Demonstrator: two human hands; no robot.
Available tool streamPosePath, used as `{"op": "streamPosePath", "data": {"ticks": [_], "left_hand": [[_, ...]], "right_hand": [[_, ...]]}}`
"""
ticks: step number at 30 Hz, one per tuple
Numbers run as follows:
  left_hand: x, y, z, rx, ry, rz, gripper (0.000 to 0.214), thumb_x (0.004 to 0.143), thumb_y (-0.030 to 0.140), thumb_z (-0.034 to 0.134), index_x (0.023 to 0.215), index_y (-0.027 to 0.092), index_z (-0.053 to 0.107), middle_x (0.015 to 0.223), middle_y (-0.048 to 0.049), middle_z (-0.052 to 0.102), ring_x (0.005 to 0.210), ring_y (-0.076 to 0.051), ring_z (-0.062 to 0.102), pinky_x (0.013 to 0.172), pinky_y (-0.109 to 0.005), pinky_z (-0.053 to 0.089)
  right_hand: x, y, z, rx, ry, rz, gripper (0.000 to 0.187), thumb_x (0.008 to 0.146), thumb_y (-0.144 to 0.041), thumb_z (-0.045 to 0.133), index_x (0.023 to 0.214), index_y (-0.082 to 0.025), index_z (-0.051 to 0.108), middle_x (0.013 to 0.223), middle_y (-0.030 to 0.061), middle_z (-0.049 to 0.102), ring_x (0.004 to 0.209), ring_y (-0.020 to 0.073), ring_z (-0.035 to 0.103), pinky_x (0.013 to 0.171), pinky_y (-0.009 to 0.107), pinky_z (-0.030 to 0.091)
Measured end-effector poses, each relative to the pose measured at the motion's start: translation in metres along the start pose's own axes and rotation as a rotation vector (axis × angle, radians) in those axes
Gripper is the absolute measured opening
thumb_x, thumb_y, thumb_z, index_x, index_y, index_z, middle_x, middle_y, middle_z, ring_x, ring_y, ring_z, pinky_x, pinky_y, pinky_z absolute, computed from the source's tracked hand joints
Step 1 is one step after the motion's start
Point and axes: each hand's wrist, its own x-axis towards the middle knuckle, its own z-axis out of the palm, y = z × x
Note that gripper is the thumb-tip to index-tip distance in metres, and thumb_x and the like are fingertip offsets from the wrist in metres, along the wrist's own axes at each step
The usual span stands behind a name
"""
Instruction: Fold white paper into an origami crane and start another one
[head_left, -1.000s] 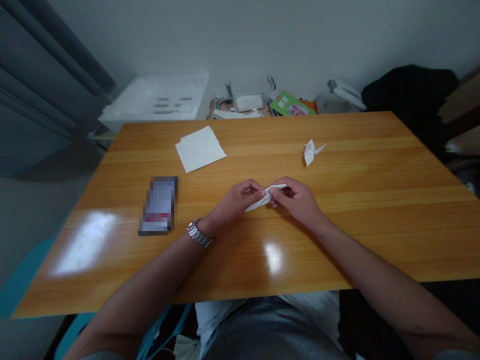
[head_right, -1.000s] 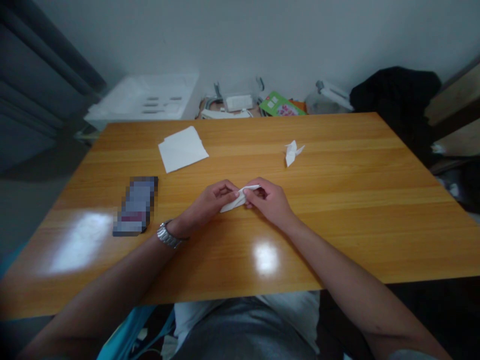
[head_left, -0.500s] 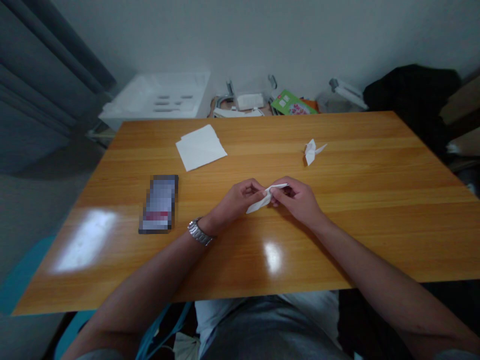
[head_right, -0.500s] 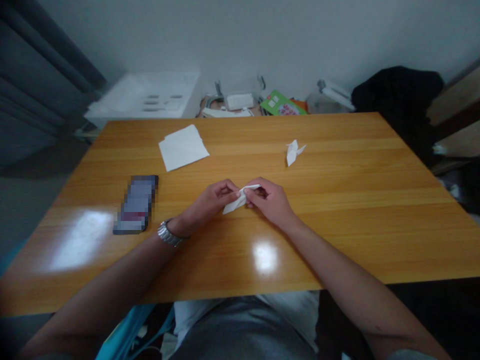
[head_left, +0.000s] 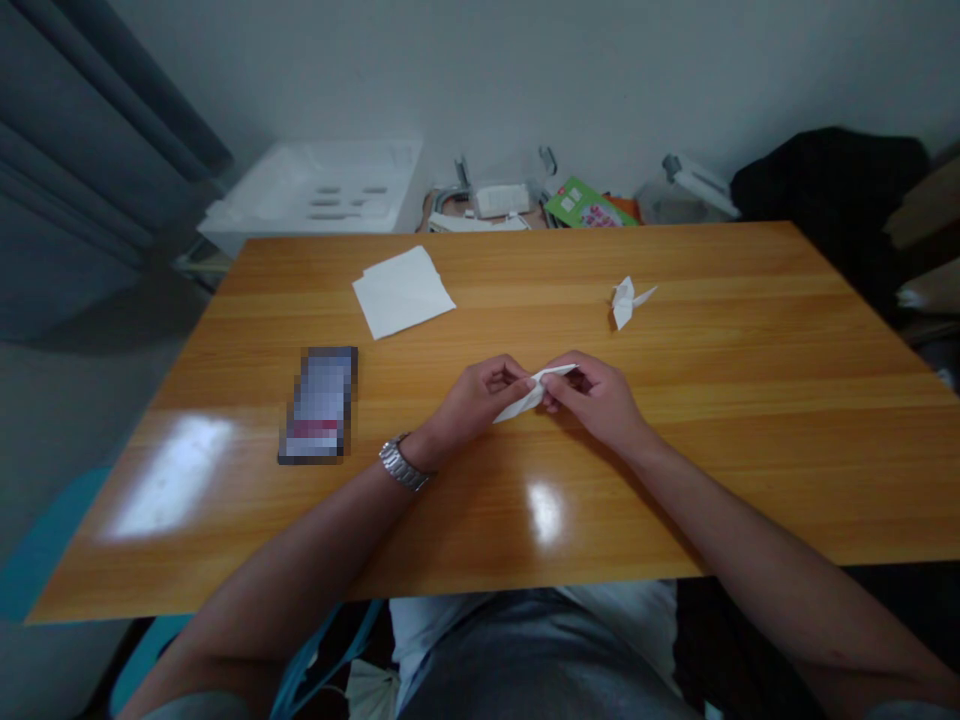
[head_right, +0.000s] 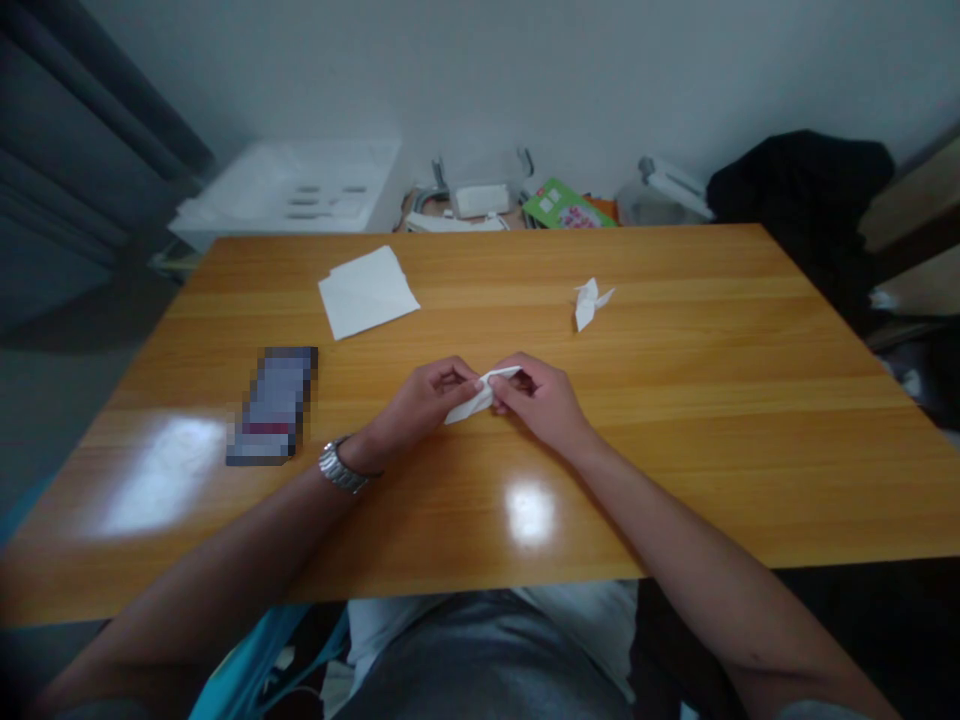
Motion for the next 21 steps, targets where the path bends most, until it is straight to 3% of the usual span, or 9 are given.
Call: {"op": "streamPosePath", "data": {"ticks": [8,14,21], "left_hand": [[-0.0008,0.0003,-0.0018,0.097,0.038,0.046,0.036,0.089,0.049,0.074,0.088,0.014,0.065,0.085,-0.0051,0.071,0.076,-0.014,0.065,0.069,-0.024,0.05],[0.0,-0.0018,-0.0013,0.164,0.05,0.068,0.037,0.089,0.051,0.072,0.087,0.015,0.065,0.085,-0.0053,0.07,0.077,-0.015,0.065,0.07,-0.025,0.051],[-0.0023,0.0028,-0.0006,0.197,0.03,0.105,0.033,0.092,0.047,0.07,0.089,0.015,0.065,0.086,-0.0055,0.07,0.077,-0.014,0.065,0.069,-0.024,0.051]], "right_hand": [[0.0005,-0.0004,-0.0008,0.028,-0.034,0.023,0.033,0.087,-0.054,0.074,0.089,-0.021,0.068,0.069,0.001,0.069,0.06,0.0154,0.065,0.059,0.029,0.056],[0.002,0.0033,-0.0031,0.011,-0.003,0.047,0.039,0.078,-0.056,0.082,0.091,-0.021,0.07,0.068,-0.0011,0.066,0.054,0.0139,0.058,0.05,0.026,0.047],[0.0021,0.0015,-0.0012,0.093,-0.001,0.081,0.034,0.081,-0.054,0.08,0.085,-0.02,0.073,0.065,-0.0011,0.064,0.052,0.0123,0.054,0.05,0.026,0.044]]}}
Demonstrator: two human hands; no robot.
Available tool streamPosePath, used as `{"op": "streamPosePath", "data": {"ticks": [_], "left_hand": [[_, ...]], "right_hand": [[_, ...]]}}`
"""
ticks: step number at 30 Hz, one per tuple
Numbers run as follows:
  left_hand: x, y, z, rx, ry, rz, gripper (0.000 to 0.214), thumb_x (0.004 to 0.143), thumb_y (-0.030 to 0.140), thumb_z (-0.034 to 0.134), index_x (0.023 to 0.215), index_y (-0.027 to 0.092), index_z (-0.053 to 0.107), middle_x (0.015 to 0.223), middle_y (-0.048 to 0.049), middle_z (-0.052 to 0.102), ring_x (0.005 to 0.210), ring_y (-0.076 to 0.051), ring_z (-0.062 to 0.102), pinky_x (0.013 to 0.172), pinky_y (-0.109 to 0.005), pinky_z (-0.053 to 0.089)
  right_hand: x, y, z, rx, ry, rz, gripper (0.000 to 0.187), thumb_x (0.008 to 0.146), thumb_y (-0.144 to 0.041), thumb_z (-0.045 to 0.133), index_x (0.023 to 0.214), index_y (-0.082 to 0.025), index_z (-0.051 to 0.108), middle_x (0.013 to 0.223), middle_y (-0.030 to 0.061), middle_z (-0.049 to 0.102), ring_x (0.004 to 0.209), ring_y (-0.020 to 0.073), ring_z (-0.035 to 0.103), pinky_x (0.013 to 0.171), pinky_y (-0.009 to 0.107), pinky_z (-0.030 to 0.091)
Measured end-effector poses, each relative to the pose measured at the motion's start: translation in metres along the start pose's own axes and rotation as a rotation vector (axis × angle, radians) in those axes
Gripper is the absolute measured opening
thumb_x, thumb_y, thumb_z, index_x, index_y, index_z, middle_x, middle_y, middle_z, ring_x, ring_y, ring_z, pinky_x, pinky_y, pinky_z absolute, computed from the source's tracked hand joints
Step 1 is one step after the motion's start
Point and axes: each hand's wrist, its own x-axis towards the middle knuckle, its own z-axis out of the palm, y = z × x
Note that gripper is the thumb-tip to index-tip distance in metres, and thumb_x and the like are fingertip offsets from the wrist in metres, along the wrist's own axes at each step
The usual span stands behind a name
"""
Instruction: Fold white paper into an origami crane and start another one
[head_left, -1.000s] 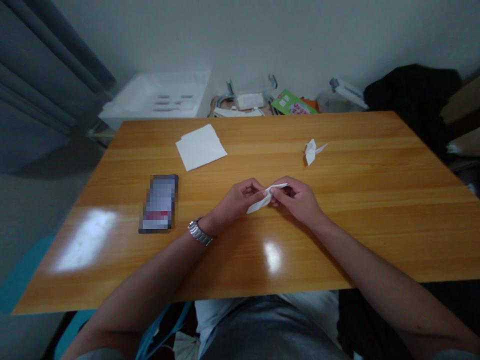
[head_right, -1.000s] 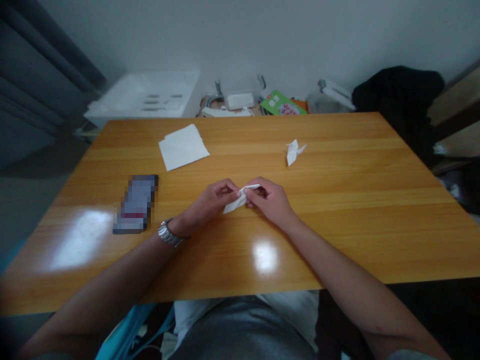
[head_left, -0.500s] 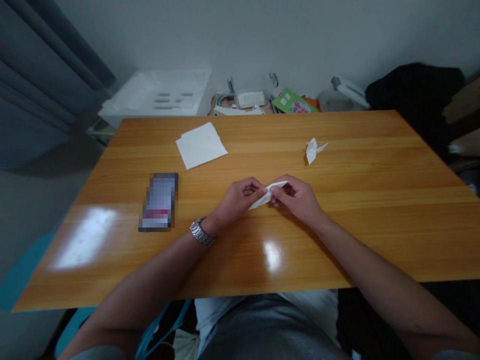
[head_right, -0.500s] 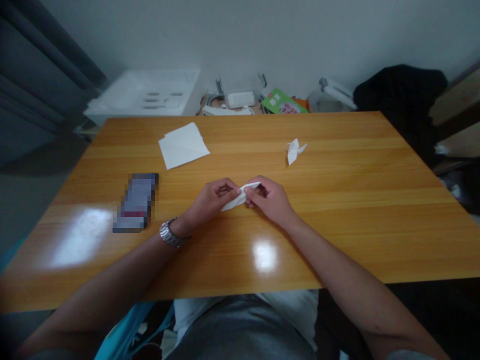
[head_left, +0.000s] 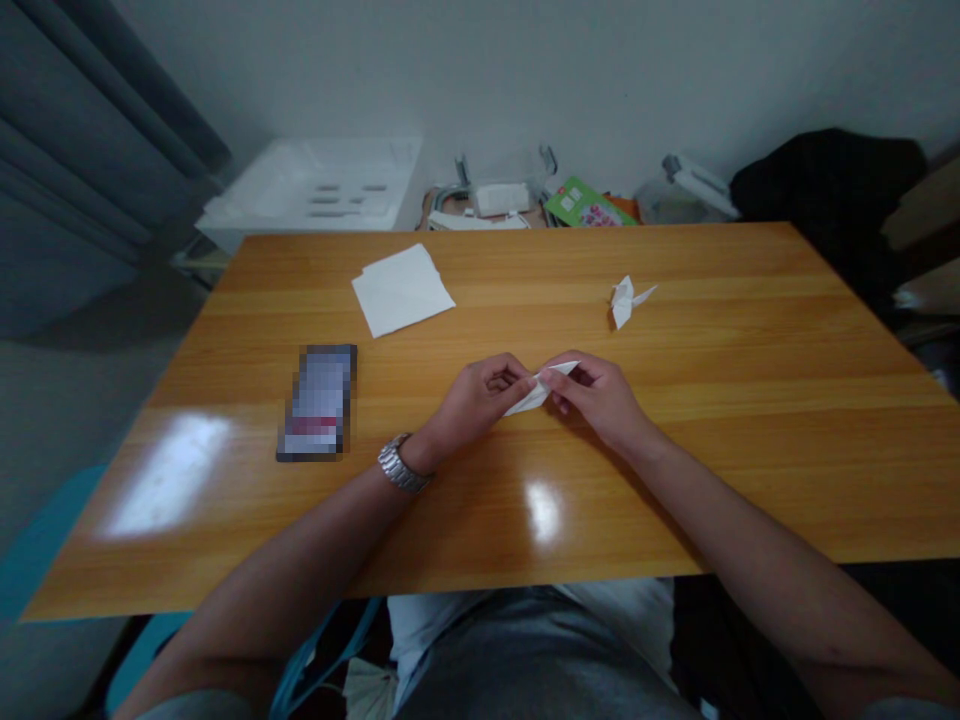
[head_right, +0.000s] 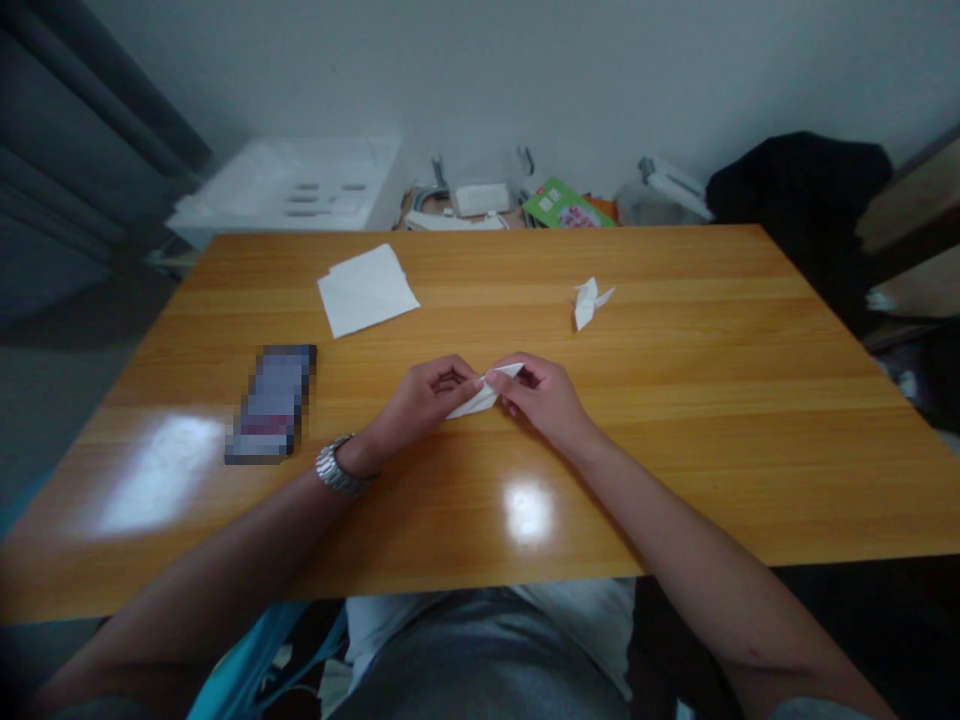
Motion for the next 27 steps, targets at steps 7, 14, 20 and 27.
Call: {"op": "streamPosePath", "data": {"ticks": [7,14,20,27], "left_hand": [[0.0009,0.0037,0.0007,-0.034,-0.011,0.016,0.031,0.092,0.044,0.07,0.086,0.015,0.063,0.083,-0.0038,0.068,0.075,-0.013,0.063,0.069,-0.023,0.051],[0.0011,0.0009,0.0011,-0.012,-0.002,0.002,0.033,0.091,0.048,0.07,0.086,0.016,0.062,0.083,-0.0041,0.067,0.074,-0.013,0.062,0.067,-0.023,0.05],[0.0011,0.0021,0.0006,-0.014,0.009,0.036,0.034,0.092,0.048,0.07,0.085,0.015,0.061,0.081,-0.0024,0.066,0.073,-0.012,0.062,0.067,-0.022,0.05],[0.0005,0.0009,0.0017,0.099,0.061,0.06,0.031,0.094,0.046,0.069,0.087,0.015,0.065,0.083,-0.0031,0.07,0.074,-0.012,0.064,0.067,-0.021,0.05]], "right_hand": [[0.0007,0.0015,0.0027,0.09,0.02,0.034,0.034,0.079,-0.052,0.082,0.084,-0.02,0.073,0.064,-0.0018,0.064,0.051,0.0108,0.052,0.048,0.025,0.042],[-0.0004,0.0014,0.0047,0.11,0.015,0.038,0.032,0.081,-0.05,0.082,0.085,-0.019,0.072,0.064,-0.0019,0.064,0.053,0.0106,0.053,0.049,0.024,0.043],[-0.0007,0.0007,0.0039,0.043,-0.006,0.038,0.036,0.076,-0.05,0.085,0.087,-0.018,0.073,0.066,-0.0014,0.065,0.053,0.0106,0.052,0.049,0.024,0.041],[0.0008,0.0048,0.0045,0.118,0.046,0.002,0.027,0.078,-0.045,0.085,0.084,-0.02,0.075,0.066,-0.0019,0.064,0.052,0.0097,0.05,0.048,0.024,0.037]]}}
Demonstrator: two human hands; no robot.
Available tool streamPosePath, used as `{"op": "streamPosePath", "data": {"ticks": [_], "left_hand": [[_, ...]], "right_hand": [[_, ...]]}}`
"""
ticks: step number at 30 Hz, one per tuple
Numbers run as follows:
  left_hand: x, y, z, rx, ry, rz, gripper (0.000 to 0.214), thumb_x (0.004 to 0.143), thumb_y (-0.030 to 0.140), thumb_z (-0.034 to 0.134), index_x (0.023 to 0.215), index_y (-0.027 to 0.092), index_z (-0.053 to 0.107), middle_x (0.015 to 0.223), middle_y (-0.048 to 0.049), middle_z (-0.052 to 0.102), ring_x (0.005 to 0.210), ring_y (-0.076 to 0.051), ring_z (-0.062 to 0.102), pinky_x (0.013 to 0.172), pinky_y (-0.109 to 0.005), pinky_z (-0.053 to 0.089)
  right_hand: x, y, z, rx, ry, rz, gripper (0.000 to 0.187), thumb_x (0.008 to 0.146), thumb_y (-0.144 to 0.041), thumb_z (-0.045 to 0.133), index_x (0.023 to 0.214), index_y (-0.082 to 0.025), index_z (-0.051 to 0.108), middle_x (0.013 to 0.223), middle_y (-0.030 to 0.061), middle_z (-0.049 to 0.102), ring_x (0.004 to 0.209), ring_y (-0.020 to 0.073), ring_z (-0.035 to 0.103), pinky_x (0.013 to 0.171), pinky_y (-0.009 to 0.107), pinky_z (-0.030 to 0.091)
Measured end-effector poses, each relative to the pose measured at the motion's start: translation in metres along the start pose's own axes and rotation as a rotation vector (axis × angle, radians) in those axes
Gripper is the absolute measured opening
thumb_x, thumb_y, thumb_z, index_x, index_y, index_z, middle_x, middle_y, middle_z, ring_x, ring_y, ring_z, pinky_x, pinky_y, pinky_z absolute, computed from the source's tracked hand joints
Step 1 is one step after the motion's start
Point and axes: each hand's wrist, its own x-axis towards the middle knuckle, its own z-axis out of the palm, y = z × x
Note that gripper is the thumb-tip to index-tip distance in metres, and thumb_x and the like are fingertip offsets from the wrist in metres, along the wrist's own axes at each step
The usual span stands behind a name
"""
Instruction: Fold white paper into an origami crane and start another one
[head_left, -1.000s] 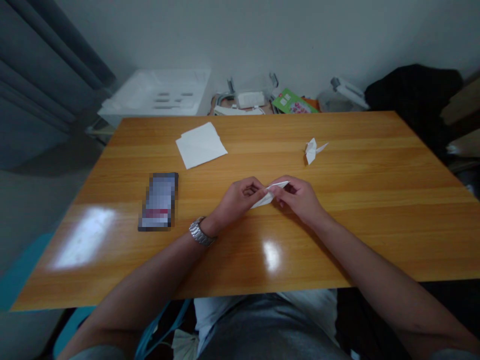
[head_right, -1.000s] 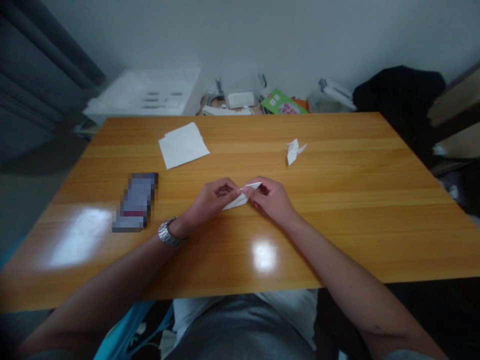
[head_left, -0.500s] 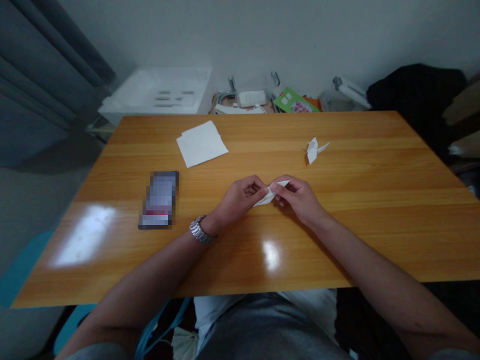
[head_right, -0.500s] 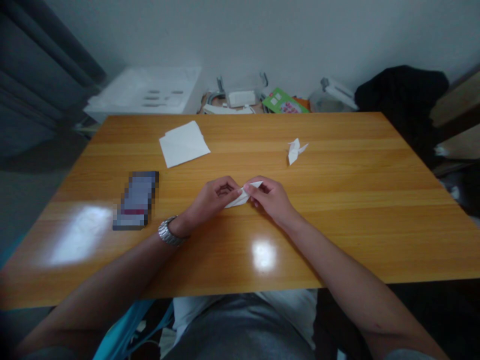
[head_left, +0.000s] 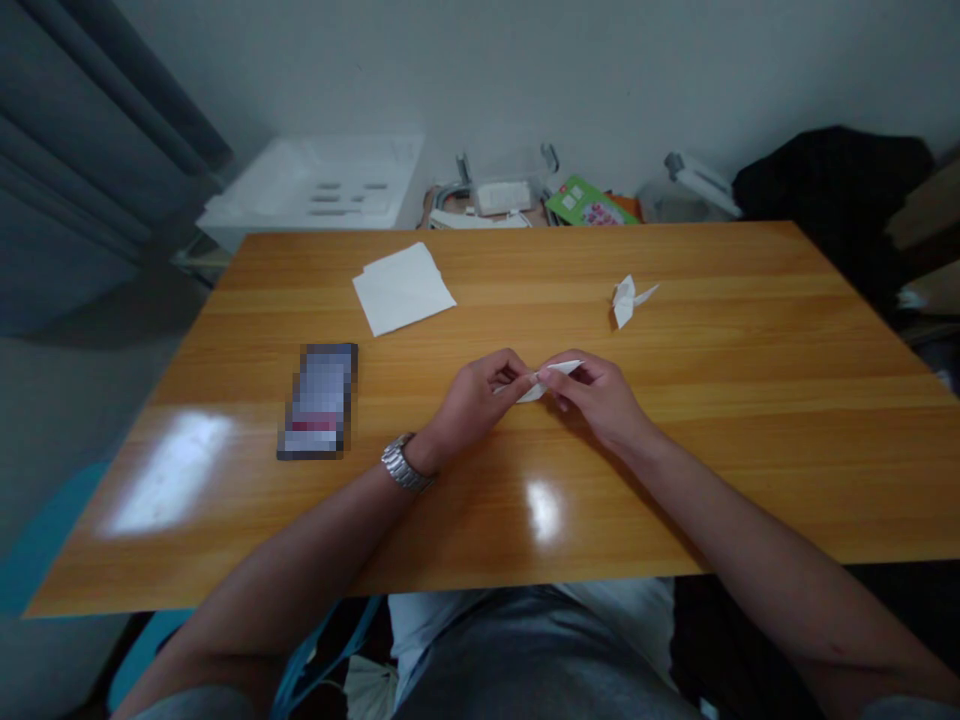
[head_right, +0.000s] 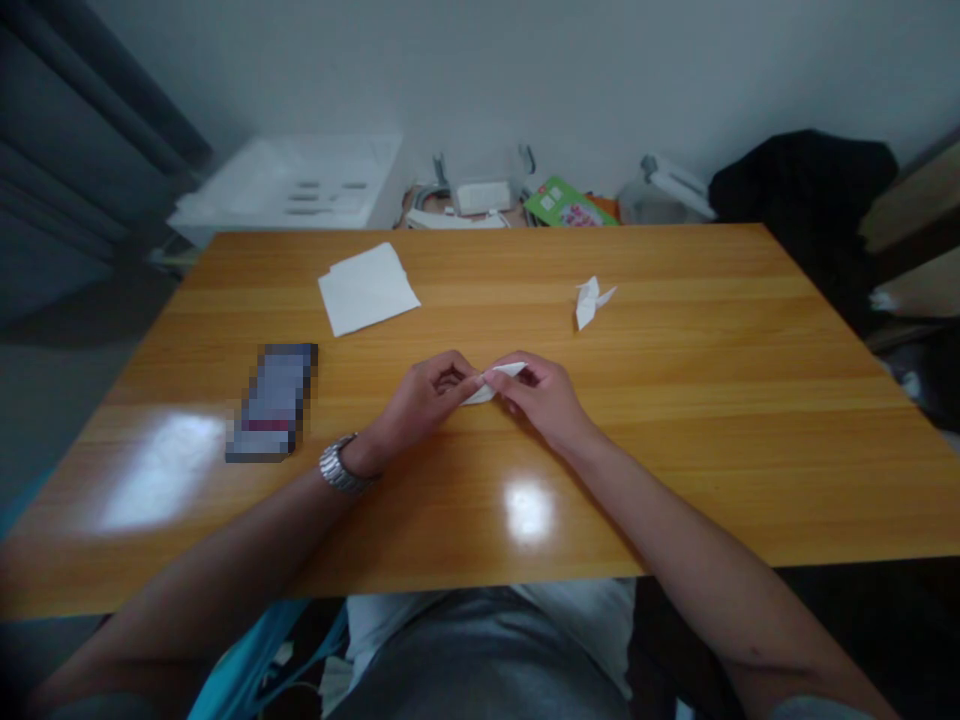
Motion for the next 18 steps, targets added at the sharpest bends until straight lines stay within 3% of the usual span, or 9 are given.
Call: {"op": "streamPosePath", "data": {"ticks": [9,18], "left_hand": [[0.004,-0.016,-0.003,-0.199,0.046,-0.096,0.035,0.086,0.047,0.077,0.09,0.014,0.068,0.088,-0.0059,0.073,0.081,-0.015,0.068,0.076,-0.025,0.053],[0.004,-0.01,-0.002,-0.174,0.072,-0.094,0.031,0.087,0.043,0.076,0.085,0.014,0.068,0.083,-0.0044,0.072,0.075,-0.013,0.066,0.071,-0.024,0.053]], "right_hand": [[0.007,0.001,-0.002,0.173,0.114,0.065,0.025,0.073,-0.04,0.089,0.078,-0.021,0.073,0.063,-0.0035,0.062,0.054,0.0089,0.049,0.049,0.022,0.038],[0.007,0.002,-0.001,0.174,0.072,0.081,0.027,0.075,-0.041,0.088,0.086,-0.02,0.074,0.064,-0.0033,0.062,0.055,0.0092,0.05,0.05,0.022,0.039]]}}
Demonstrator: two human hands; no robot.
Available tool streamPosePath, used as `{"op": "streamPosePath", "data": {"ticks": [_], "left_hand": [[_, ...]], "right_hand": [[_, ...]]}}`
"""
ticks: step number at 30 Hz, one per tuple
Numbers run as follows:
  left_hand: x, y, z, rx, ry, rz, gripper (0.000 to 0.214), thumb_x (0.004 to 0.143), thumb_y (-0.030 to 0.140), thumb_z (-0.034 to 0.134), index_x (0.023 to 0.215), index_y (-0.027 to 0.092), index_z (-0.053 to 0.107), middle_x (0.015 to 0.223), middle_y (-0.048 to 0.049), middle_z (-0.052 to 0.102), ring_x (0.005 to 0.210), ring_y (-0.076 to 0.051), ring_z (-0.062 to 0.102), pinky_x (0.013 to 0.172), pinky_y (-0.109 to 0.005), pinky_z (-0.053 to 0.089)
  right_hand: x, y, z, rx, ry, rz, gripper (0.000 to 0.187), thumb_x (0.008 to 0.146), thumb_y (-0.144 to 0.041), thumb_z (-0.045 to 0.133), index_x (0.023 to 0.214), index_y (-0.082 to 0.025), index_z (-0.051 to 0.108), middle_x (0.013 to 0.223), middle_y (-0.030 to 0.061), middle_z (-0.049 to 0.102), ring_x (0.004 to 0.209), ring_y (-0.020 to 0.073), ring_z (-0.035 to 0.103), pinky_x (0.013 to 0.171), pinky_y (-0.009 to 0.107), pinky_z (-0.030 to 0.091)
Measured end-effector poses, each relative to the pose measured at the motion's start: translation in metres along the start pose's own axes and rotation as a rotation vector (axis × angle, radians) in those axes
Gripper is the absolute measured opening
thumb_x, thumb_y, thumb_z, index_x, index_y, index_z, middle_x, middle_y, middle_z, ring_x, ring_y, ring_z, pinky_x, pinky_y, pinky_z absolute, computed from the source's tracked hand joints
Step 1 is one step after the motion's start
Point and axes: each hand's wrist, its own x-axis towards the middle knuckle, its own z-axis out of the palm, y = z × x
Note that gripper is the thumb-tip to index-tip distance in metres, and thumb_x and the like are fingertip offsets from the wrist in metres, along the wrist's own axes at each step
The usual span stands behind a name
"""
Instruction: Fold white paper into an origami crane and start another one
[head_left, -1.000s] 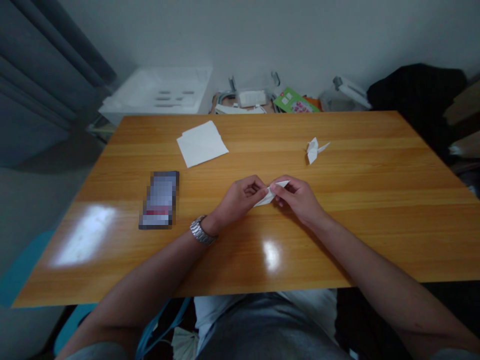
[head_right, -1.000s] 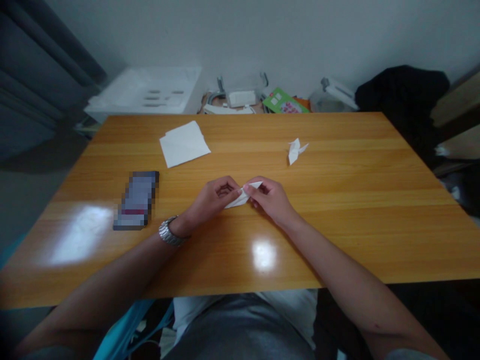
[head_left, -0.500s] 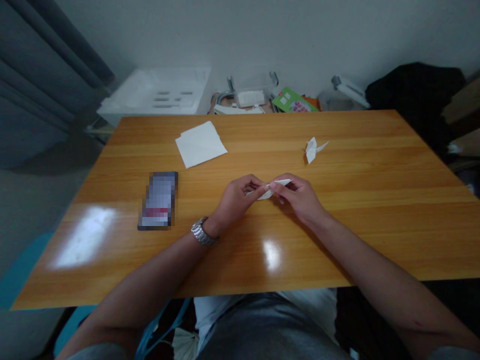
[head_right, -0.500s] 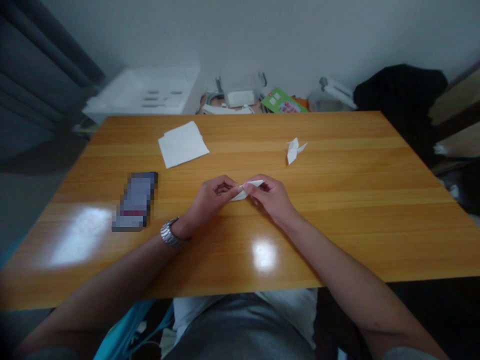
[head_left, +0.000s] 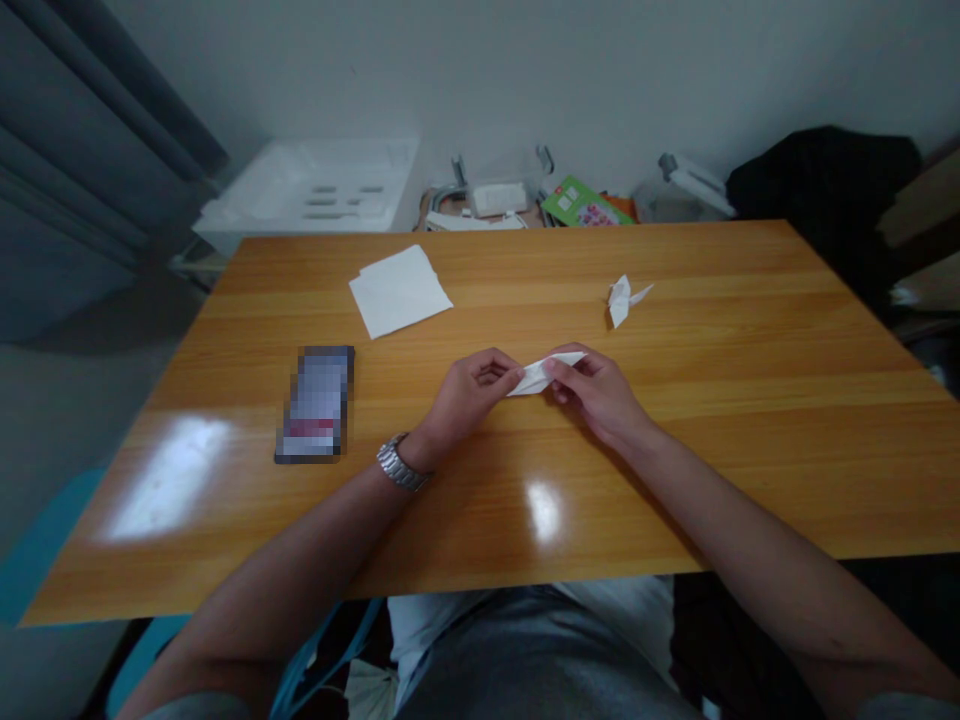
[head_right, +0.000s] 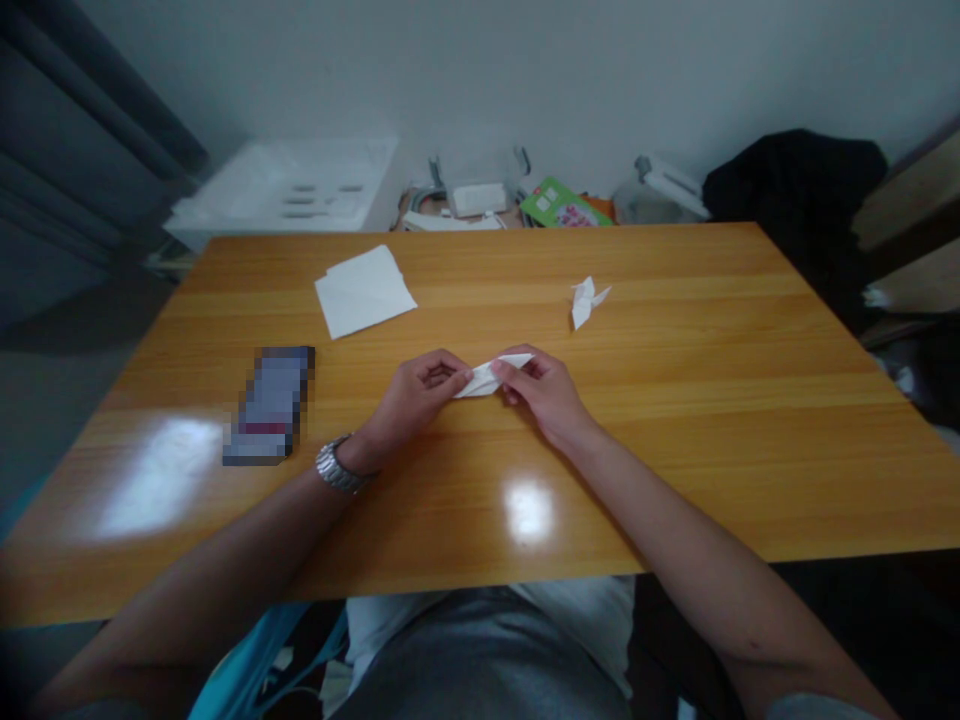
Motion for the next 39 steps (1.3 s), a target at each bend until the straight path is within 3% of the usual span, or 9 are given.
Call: {"op": "streamPosePath", "data": {"ticks": [9,18,27,39], "left_hand": [[-0.001,0.0,0.0,0.101,-0.007,0.025,0.029,0.088,0.044,0.073,0.091,0.015,0.069,0.089,-0.0063,0.075,0.08,-0.015,0.069,0.073,-0.025,0.055],[-0.002,0.006,0.0,0.179,0.021,0.043,0.025,0.088,0.04,0.073,0.095,0.016,0.068,0.094,-0.0053,0.075,0.085,-0.017,0.07,0.075,-0.026,0.054],[-0.004,0.009,0.0,0.178,0.035,0.066,0.033,0.093,0.049,0.067,0.089,0.016,0.067,0.088,-0.0051,0.073,0.08,-0.016,0.067,0.073,-0.025,0.052],[-0.003,0.011,-0.001,0.151,0.023,0.056,0.034,0.092,0.049,0.068,0.086,0.016,0.066,0.085,-0.0044,0.071,0.077,-0.015,0.064,0.072,-0.025,0.051]], "right_hand": [[-0.002,-0.001,0.0,-0.059,0.023,-0.012,0.033,0.074,-0.047,0.088,0.083,-0.018,0.074,0.061,-0.0026,0.062,0.053,0.0093,0.049,0.048,0.023,0.038],[0.0,-0.004,0.001,0.065,0.111,0.047,0.039,0.064,-0.046,0.094,0.083,-0.019,0.074,0.068,-0.0017,0.067,0.058,0.0093,0.056,0.052,0.021,0.051],[-0.002,-0.005,0.002,-0.004,0.067,0.004,0.036,0.071,-0.048,0.09,0.084,-0.019,0.074,0.069,-0.0012,0.066,0.059,0.0109,0.057,0.055,0.024,0.052],[-0.003,-0.008,0.002,-0.013,0.026,-0.011,0.04,0.078,-0.056,0.082,0.073,-0.019,0.067,0.063,-0.0026,0.058,0.055,0.0098,0.054,0.049,0.021,0.046]]}}
